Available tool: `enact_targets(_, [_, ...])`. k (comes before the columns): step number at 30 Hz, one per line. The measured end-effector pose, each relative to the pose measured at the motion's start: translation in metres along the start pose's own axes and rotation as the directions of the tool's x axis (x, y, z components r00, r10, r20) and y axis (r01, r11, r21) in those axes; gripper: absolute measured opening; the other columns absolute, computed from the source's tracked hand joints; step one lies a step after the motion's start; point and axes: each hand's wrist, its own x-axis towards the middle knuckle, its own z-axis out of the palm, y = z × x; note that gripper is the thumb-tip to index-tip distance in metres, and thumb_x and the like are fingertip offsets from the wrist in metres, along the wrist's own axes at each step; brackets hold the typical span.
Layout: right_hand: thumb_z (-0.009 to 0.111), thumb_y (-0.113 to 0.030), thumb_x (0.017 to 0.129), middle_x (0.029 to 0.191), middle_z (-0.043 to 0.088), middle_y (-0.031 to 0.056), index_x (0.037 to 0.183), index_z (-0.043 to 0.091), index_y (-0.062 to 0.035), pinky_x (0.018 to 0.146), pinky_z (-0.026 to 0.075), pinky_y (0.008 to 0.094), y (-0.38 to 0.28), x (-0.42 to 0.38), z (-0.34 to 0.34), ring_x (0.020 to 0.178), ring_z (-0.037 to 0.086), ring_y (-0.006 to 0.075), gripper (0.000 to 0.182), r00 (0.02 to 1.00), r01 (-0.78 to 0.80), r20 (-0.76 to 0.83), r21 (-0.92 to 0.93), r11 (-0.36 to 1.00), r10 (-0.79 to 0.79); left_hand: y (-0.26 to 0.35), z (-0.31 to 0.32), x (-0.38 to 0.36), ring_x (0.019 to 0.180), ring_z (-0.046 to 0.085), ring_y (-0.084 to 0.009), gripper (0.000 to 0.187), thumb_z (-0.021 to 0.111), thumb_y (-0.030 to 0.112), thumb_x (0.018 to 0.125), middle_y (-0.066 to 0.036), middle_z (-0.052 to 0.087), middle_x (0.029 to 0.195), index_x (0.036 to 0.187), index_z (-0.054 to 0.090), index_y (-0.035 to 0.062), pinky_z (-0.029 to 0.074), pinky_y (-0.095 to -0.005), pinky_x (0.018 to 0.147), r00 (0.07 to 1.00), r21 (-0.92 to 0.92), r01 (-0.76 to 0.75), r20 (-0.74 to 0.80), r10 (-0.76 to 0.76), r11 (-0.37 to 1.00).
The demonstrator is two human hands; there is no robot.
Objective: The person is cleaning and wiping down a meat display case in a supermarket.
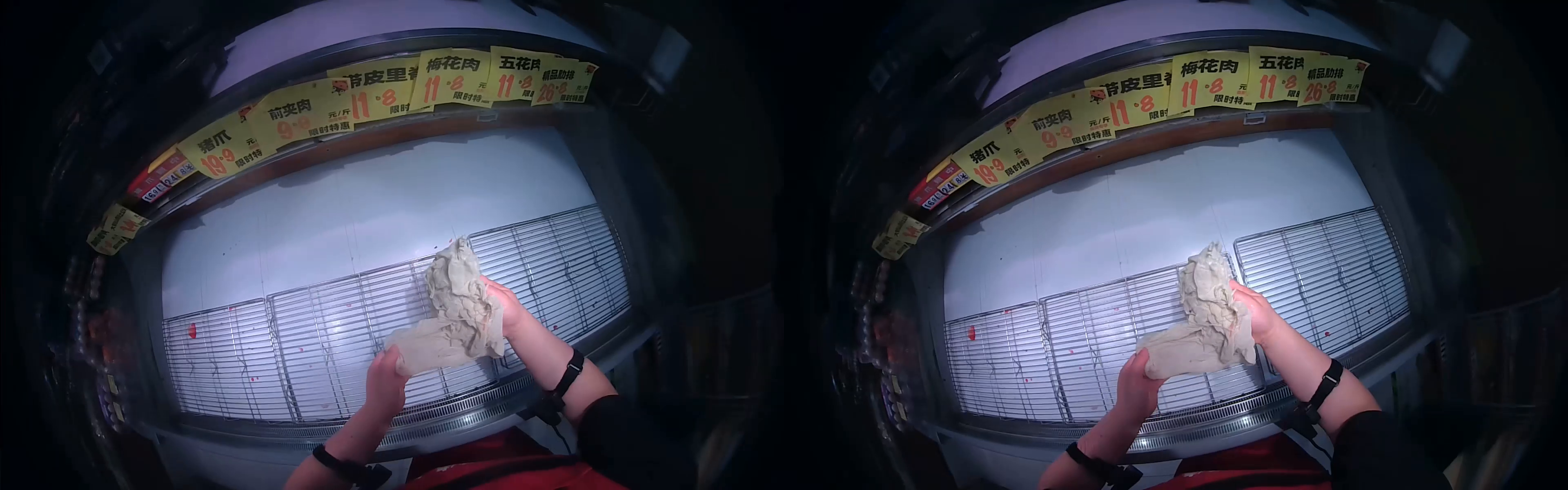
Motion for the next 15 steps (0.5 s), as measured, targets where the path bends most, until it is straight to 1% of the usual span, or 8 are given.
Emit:
enact_targets(2, [0.046, -0.011, 0.100, 0.135, 0.056, 0.0173, 0.145, 0.042, -0.0016, 0.102, 0.048, 0.0420, -0.003, -0.012, 0.008, 0.121, 0.058, 0.0278, 0.046, 0.983, 0.018, -0.159, -0.409, 0.913, -0.091, 0.006, 0.017, 0.021, 0.126, 0.053, -0.0302, 0.045, 0.038, 0.030, 0.106, -0.017, 0.050, 0.138, 0.139, 0.040, 0.0005, 0.049, -0.0471, 0.101, 0.999, -0.505, 0.045, 0.000, -0.052, 0.862])
enact_targets(3, [0.053, -0.004, 0.094, 0.134, 0.056, 0.0163, 0.145, 0.041, 0.0005, 0.103, 0.047, 0.0397, 0.005, -0.011, -0.008, 0.124, 0.056, 0.0281, 0.053, 0.998, 0.002, -0.056, -0.472, 0.882, -0.032, 0.016, 0.024, 0.029, 0.124, 0.054, -0.0306, 0.046, 0.036, 0.032, 0.106, -0.017, 0.051, 0.137, 0.140, 0.040, 0.0001, 0.049, -0.0456, 0.101, 0.995, -0.642, 0.102, 0.054, -0.088, 0.760])
enact_targets(6, [0.057, -0.012, 0.090, 0.126, 0.057, 0.0168, 0.145, 0.041, -0.0040, 0.103, 0.045, 0.0394, 0.021, -0.034, 0.013, 0.121, 0.055, 0.0286, 0.057, 0.986, 0.084, 0.026, -0.928, 0.364, -0.162, 0.052, 0.038, 0.051, 0.121, 0.056, -0.0299, 0.048, 0.034, 0.033, 0.107, -0.016, 0.052, 0.135, 0.142, 0.039, 0.0000, 0.051, -0.0436, 0.099, 0.914, -0.801, 0.405, 0.357, -0.191, 0.441])
enact_targets(7, [0.059, -0.014, 0.089, 0.124, 0.058, 0.0176, 0.144, 0.043, -0.0053, 0.102, 0.045, 0.0398, 0.023, -0.040, 0.009, 0.120, 0.055, 0.0305, 0.058, 0.975, 0.120, 0.064, -0.957, 0.265, -0.211, 0.047, 0.043, 0.057, 0.118, 0.058, -0.0283, 0.050, 0.039, 0.033, 0.106, -0.014, 0.055, 0.133, 0.141, 0.041, -0.0020, 0.051, -0.0422, 0.095, 0.904, -0.701, 0.416, 0.389, -0.179, 0.579])
enact_targets(10, [0.064, -0.020, 0.086, 0.119, 0.059, 0.0188, 0.138, 0.049, -0.0087, 0.100, 0.046, 0.0411, 0.022, -0.054, -0.028, 0.116, 0.056, 0.0352, 0.055, 0.974, 0.123, 0.106, -0.990, 0.072, -0.199, 0.049, 0.079, 0.067, 0.096, 0.068, -0.0269, 0.049, 0.054, 0.041, 0.099, -0.018, 0.069, 0.106, 0.117, 0.064, -0.0037, 0.053, -0.0397, 0.082, 0.962, -0.463, 0.274, 0.117, -0.249, 0.843])
enact_targets(11, [0.065, -0.022, 0.085, 0.117, 0.059, 0.0190, 0.135, 0.052, -0.0097, 0.099, 0.047, 0.0415, 0.015, -0.058, -0.045, 0.114, 0.057, 0.0365, 0.053, 0.979, 0.111, 0.105, -0.994, 0.025, -0.172, 0.057, 0.087, 0.075, 0.092, 0.069, -0.0293, 0.047, 0.056, 0.042, 0.097, -0.019, 0.070, 0.100, 0.111, 0.067, -0.0019, 0.053, -0.0410, 0.080, 0.963, -0.228, 0.259, 0.130, -0.235, 0.939])
enact_targets(13, [0.066, -0.026, 0.084, 0.116, 0.060, 0.0180, 0.130, 0.054, -0.0095, 0.097, 0.048, 0.0425, -0.023, -0.078, -0.042, 0.113, 0.058, 0.0362, 0.050, 0.996, -0.086, -0.086, -0.996, -0.025, -0.002, 0.081, 0.101, 0.088, 0.084, 0.070, -0.0340, 0.044, 0.059, 0.044, 0.094, -0.019, 0.071, 0.089, 0.100, 0.072, 0.0016, 0.053, -0.0438, 0.077, 0.962, 0.269, 0.167, 0.166, -0.216, 0.949])
enact_targets(15, [0.069, -0.033, 0.082, 0.115, 0.064, 0.0152, 0.126, 0.056, -0.0103, 0.093, 0.050, 0.0444, -0.053, -0.102, -0.077, 0.108, 0.062, 0.0345, 0.051, 0.993, -0.106, -0.114, -0.983, -0.152, 0.042, 0.117, 0.124, 0.101, 0.080, 0.070, -0.0336, 0.041, 0.065, 0.044, 0.091, -0.018, 0.071, 0.081, 0.097, 0.074, 0.0047, 0.054, -0.0430, 0.072, 0.980, 0.340, 0.056, 0.162, -0.117, 0.939])
